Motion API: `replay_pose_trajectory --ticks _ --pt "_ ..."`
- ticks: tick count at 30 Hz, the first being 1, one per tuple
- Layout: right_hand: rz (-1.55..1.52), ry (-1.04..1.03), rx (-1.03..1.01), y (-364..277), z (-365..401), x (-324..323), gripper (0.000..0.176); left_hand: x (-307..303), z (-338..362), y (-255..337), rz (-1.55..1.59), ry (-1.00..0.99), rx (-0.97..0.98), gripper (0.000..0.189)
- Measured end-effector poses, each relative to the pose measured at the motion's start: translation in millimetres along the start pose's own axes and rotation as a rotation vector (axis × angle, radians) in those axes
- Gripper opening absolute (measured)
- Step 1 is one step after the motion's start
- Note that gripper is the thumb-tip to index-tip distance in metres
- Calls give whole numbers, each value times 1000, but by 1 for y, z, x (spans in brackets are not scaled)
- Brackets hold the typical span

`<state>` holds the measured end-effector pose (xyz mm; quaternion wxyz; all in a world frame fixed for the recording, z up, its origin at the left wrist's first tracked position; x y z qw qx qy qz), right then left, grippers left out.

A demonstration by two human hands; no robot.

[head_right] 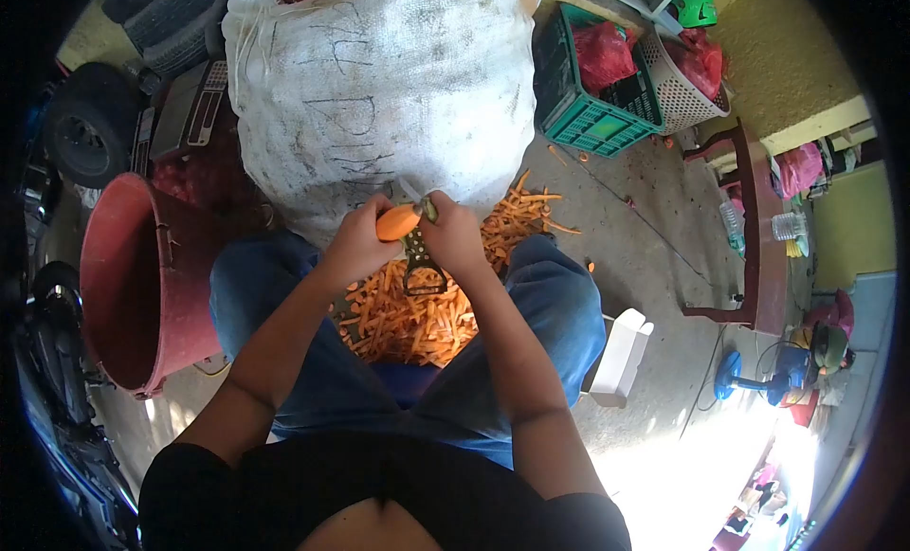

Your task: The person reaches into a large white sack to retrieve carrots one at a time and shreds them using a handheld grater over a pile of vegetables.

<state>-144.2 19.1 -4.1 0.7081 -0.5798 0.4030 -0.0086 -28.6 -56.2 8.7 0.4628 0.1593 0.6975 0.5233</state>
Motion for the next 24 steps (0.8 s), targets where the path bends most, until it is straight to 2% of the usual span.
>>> replay_pose_trajectory --ticks 2,6,10,13,15,16,18,19,21,22,23,24 --pt "97 -19 24 -2 2 -8 20 -4 -1 0 -16 34 -8 35" --pt "127 -86 -99 -6 10 -9 20 -9 -6 -1 -88 84 -19 31" --pt "153 -71 -66 -5 11 -5 16 -8 -5 6 -96 58 -7 29" --pt "157 -69 -59 -3 10 -4 15 -10 -3 10 -83 44 87 27" --pt "140 -67 -91 -2 9 -5 15 -7 0 16 83 -97 155 25" --pt "141 -67 -91 2 8 -3 15 -9 3 17 85 -97 155 25" --pt "51 -116 22 21 -1 4 18 2 16 19 304 -453 87 24" --pt "48 -110 28 30 -5 10 18 0 21 27 302 -462 87 24" --pt "310 -36 -28 37 -10 11 21 0 34 64 410 -641 421 24" --pt "259 -120 20 37 -11 12 23 -7 34 62 404 -538 351 19" --pt "260 -123 17 34 -10 12 23 -16 33 62 405 -534 350 19" --pt "197 -208 30 33 -6 15 24 -30 28 55 286 -390 222 20"
Point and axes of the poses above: each hand's wrist, its own z-axis away from the middle knuckle, its own x-axis out of the palm, y = z × x, the point moved 4 cm from there along -z, towards the middle knuckle, and after that the axes turned 4 degrees about x, right-handed, at the moved point
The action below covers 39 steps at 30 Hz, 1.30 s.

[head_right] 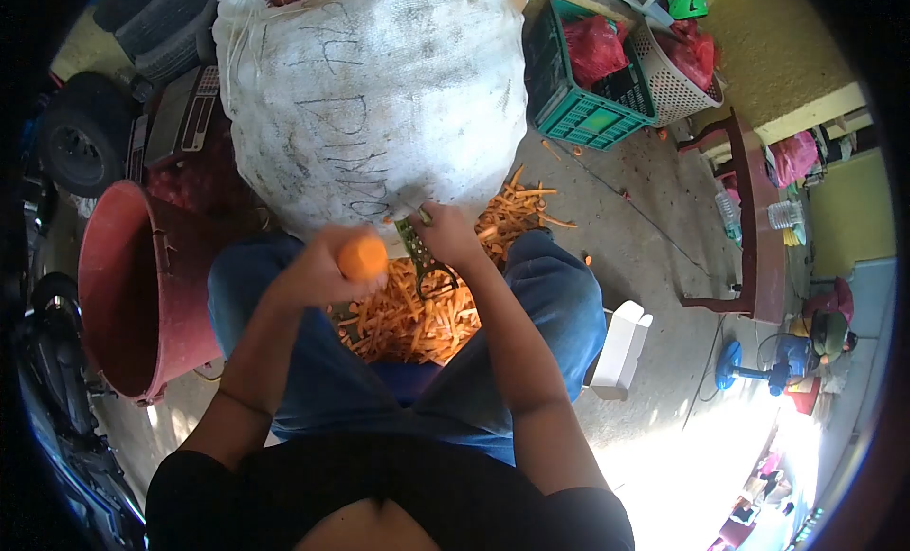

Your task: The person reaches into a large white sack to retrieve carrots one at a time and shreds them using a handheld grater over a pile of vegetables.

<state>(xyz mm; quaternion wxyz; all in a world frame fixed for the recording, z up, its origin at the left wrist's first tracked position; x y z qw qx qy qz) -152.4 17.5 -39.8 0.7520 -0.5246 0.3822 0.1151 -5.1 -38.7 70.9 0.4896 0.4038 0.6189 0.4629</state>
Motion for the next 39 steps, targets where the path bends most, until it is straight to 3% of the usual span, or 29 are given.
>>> replay_pose_trajectory --ticks 1,3,5,7,9,11,12,14,15,17,19,21,24,26,29,31,32,34,35,37,39 --pt "-62 -83 -3 -2 3 4 25 -16 4 -2 -112 148 -126 22" --pt "-10 -119 -44 -6 9 10 25 -51 22 9 -632 433 -39 24" --pt "104 -247 -118 -14 12 17 24 -91 56 20 -739 626 -118 28" --pt "151 -273 -123 -24 13 16 22 -126 100 33 -909 906 -350 22" --pt "185 -307 -147 -27 13 18 22 -164 152 27 -1307 906 -697 22" --pt "199 -309 -155 -23 12 21 22 -198 194 14 -1429 880 -980 23" --pt "228 -306 -171 -20 11 22 21 -211 212 13 -1441 883 -980 23" --pt "252 -302 -190 -22 12 22 21 -228 235 1 -1565 449 -1186 28" --pt "265 -324 -168 -25 14 18 21 -236 235 -1 -1570 452 -1186 28" --pt "276 -343 -143 -29 16 14 22 -251 209 5 -1688 577 -668 31" --pt "291 -372 -170 -31 18 13 23 -260 153 18 -1491 582 -468 34" --pt "280 -376 -187 -32 20 10 21 -257 77 38 -1485 530 -164 30" --pt "284 -397 -197 -31 21 11 20 -261 -22 45 -1347 472 -19 27" --pt "299 -424 -190 -30 20 12 20 -273 -79 32 -1452 322 198 25" --pt "339 -491 -158 -31 15 10 21 -288 -137 3 -1467 183 262 25" --pt "345 -478 -168 -30 12 7 21 -300 -153 -21 -1599 81 -282 28" --pt "348 -466 -181 -30 10 4 21 -303 -153 -24 -1597 85 -283 28" --pt "343 -462 -177 -34 10 -1 21 -309 -136 -23 -1683 121 -773 34" --pt "334 -458 -171 -36 10 -3 21 -313 -135 -23 -1684 122 -778 34" --pt "324 -470 -201 -39 12 -4 21 -325 -126 -32 -1698 -201 -871 39" --pt "319 -480 -225 -41 12 -2 21 -342 -116 -38 -1718 -274 -837 42"
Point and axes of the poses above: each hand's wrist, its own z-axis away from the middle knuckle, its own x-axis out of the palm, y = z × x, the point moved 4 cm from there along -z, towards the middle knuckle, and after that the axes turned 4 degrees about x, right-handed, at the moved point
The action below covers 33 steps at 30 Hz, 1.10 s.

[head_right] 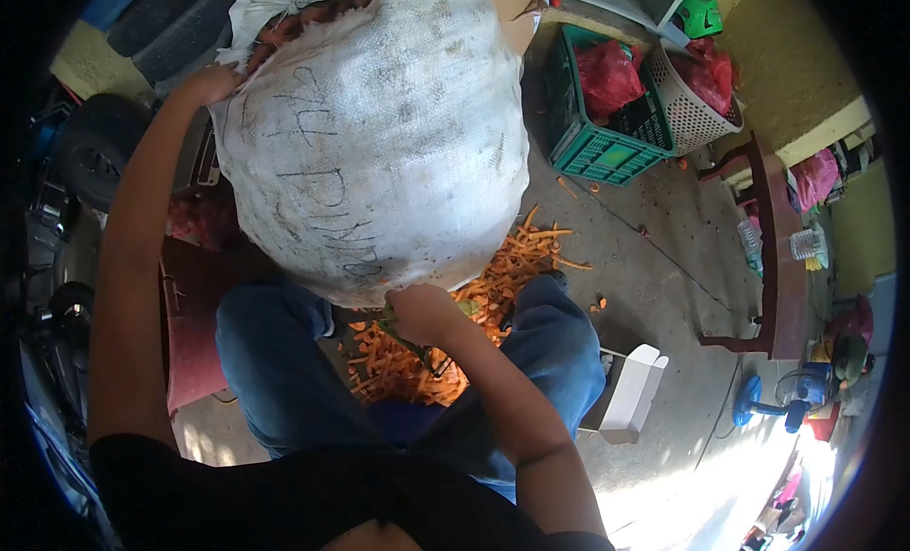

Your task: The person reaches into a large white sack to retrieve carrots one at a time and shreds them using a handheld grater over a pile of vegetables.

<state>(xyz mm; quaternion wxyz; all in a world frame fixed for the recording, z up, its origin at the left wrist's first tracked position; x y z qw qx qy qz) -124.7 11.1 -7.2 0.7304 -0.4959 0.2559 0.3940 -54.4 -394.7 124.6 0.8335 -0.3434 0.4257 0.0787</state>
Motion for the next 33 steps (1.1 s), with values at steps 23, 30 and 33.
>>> replay_pose_trajectory --ticks 23,30,33 --pt "27 -35 29 6 -14 4 25 -15 13 -13 84 203 -355 23" --pt "10 1 19 7 -15 4 24 -14 11 -21 267 314 -462 23" --pt "-5 5 5 6 -15 1 24 -18 10 -29 355 326 -500 27"
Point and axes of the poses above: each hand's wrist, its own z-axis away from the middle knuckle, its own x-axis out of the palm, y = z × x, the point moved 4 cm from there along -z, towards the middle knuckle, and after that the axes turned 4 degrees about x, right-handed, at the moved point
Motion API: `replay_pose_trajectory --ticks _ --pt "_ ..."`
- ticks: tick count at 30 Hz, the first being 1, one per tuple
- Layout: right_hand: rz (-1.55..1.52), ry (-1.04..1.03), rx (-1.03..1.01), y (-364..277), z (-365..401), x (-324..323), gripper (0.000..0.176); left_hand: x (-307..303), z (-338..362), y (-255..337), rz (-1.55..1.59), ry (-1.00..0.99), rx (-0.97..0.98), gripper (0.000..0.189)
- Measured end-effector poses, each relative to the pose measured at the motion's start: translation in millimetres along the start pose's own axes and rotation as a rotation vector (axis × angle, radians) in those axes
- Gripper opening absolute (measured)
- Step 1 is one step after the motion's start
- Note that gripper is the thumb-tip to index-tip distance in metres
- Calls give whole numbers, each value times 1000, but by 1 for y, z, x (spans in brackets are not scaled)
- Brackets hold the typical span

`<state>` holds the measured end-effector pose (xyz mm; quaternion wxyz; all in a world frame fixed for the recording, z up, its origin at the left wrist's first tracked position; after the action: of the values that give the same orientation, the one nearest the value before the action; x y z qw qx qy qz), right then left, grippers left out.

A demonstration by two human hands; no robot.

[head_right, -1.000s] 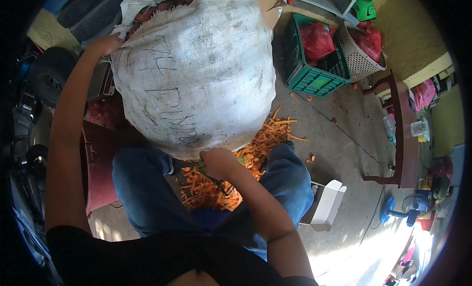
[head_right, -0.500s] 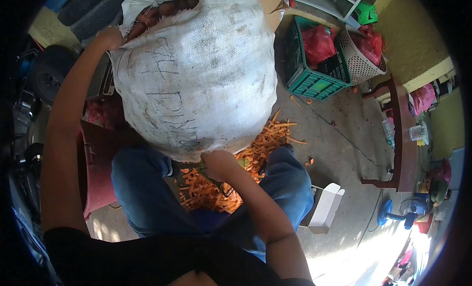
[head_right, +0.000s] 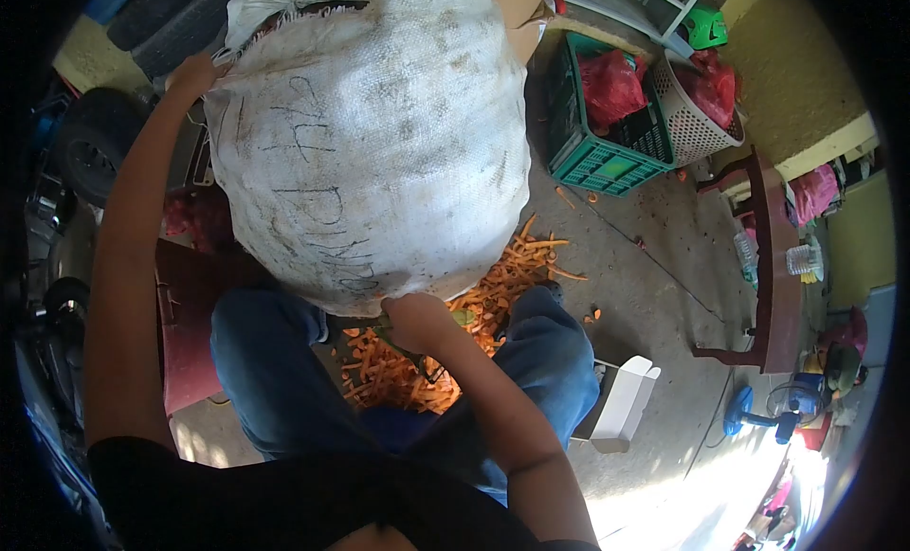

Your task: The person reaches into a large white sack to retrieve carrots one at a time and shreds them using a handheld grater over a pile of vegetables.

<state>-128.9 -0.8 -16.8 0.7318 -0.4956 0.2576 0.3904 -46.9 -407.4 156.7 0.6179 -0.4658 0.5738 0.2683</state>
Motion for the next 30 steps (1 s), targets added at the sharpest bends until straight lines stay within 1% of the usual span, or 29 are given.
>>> replay_pose_trajectory --ticks 2,5,7,8,10,11,13,14,16,17,19,20,23,26,28,29,30 --pt "15 -17 5 -1 0 0 26 5 -5 -6 28 -26 -32 29" --pt "21 -34 2 -2 -3 0 27 16 -15 -10 17 20 -22 29" --pt "26 -34 7 -2 -3 -2 28 30 -28 -26 323 -33 -30 24" --pt "25 -34 9 -3 -3 -3 29 35 -32 -34 321 -31 -26 24" --pt "30 -47 14 -4 -5 -2 30 37 -31 -40 349 59 75 19" --pt "37 -61 19 -4 -6 -2 31 45 -32 -37 349 59 75 19" --pt "38 -61 16 -6 -7 0 31 45 -21 -21 242 367 49 18" --pt "38 -57 12 -6 -7 0 32 42 -18 -15 249 367 49 18" --pt "42 -61 18 -5 -7 -1 31 26 -7 -1 223 208 16 20" --pt "41 -63 16 -7 -8 -1 31 24 -7 2 221 205 15 20" --pt "36 -75 10 -9 -8 -2 30 23 -8 2 76 203 -38 20" --pt "36 -82 7 -9 -9 -3 29 24 -9 -1 75 202 -41 20" --pt "32 -66 8 -8 -11 -1 27 27 -18 -5 38 196 1 21" --pt "16 -45 -11 -8 -12 -1 27 36 -36 -16 28 247 42 26" --pt "19 -52 -7 -9 -13 -2 27 41 -45 -18 -52 -69 137 30" --pt "25 -61 -3 -9 -13 -3 27 39 -49 -19 -52 -69 137 30" --pt "25 -61 -5 -10 -13 -2 27 7 -17 -2 110 -223 12 32"
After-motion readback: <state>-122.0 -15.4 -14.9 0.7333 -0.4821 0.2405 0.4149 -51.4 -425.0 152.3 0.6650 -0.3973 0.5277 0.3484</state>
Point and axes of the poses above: each hand's wrist, its own z-axis away from the middle knuckle, its own x-axis out of the palm, y = z × x, the point moved 4 cm from there along -z, towards the middle knuckle, and after that the axes turned 4 degrees about x, right-handed, at the moved point
